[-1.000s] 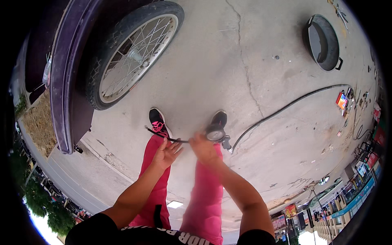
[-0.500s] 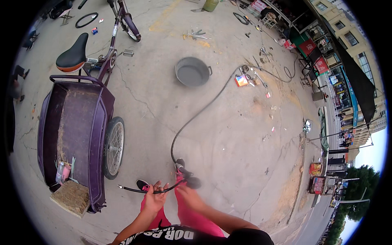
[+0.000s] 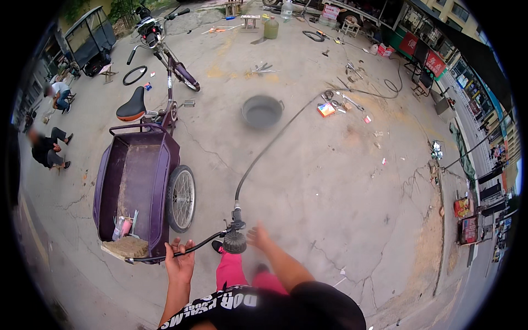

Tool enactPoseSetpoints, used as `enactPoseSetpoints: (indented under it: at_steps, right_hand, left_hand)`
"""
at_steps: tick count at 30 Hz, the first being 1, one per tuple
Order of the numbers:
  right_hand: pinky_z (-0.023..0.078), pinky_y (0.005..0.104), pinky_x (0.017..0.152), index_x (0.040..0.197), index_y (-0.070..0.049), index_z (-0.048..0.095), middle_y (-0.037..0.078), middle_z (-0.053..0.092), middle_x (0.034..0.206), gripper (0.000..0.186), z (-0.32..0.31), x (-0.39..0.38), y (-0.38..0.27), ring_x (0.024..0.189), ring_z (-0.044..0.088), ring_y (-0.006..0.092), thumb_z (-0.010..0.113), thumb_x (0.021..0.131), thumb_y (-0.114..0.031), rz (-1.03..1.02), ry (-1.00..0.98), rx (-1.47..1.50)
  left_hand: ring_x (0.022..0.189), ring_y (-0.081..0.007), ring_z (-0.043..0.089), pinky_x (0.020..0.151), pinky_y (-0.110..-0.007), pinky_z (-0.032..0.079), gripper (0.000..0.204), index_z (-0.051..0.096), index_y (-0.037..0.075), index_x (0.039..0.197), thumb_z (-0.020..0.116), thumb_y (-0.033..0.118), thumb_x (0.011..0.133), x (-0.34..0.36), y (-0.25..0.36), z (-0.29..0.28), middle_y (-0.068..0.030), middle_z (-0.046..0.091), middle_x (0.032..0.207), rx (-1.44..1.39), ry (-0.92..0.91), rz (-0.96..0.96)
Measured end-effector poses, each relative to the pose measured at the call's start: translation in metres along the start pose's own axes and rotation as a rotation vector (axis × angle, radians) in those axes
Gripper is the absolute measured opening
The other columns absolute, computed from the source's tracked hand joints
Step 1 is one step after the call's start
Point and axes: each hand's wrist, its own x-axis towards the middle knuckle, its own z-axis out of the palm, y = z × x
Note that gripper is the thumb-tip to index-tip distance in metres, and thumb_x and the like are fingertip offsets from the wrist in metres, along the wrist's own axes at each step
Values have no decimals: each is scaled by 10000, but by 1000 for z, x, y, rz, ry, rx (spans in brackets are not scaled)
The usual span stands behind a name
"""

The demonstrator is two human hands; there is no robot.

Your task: The person sits on the ground and uses a wrench to tighten the axle nuts on a bicycle wheel. After securing the wheel, they use an air hose with a pressure gauge to inflate the tire.

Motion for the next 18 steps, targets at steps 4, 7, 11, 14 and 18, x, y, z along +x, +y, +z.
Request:
enactPoseSetpoints:
  at_steps: [4,7,11,14,18]
  right_hand:
    - [494,394,820,1336,41,391,162,588,1067,771,45,-46,-54,871,568,276,360,940,-620,-167,-351,464]
    - [491,277,596,1138,32,472,99,560,871,529,13,-17,-77,706,538,176,456,969,-469,-170,-433,496]
    - [448,284,463,968,17,447,87,530,773,228,-40,76,-54,574,510,164,452,980,-211,148,-92,293]
    - [515,352,623,990,-21,605,120,603,915,163,-153,129,-102,906,582,235,551,893,-141,-25,185,-96]
    - [443,358,430,769,-43,508,73,491,541,215,-145,95,-215,458,514,232,514,943,-171,-238,236,-261]
  left_hand:
    - [993,-357,582,1039,-488,347,450,571,10,1056,396,421,999,-38,-26,-8,-113,560,648,-84,-31,-106]
    - [1041,-357,567,1035,-501,355,441,574,17,1070,398,415,999,-53,-44,-18,-123,584,714,-105,-70,-166]
    - [1098,-356,559,1043,-470,381,387,586,10,1060,467,370,982,-54,-51,-11,-113,585,732,-23,112,-195]
    - [1142,-353,541,1073,-483,358,343,583,-11,1059,451,299,996,-19,-80,-20,-168,623,829,-77,41,-391]
    - [1208,-299,495,1096,-440,344,302,546,4,1132,435,255,1005,7,-93,17,-182,617,1090,151,-71,-534]
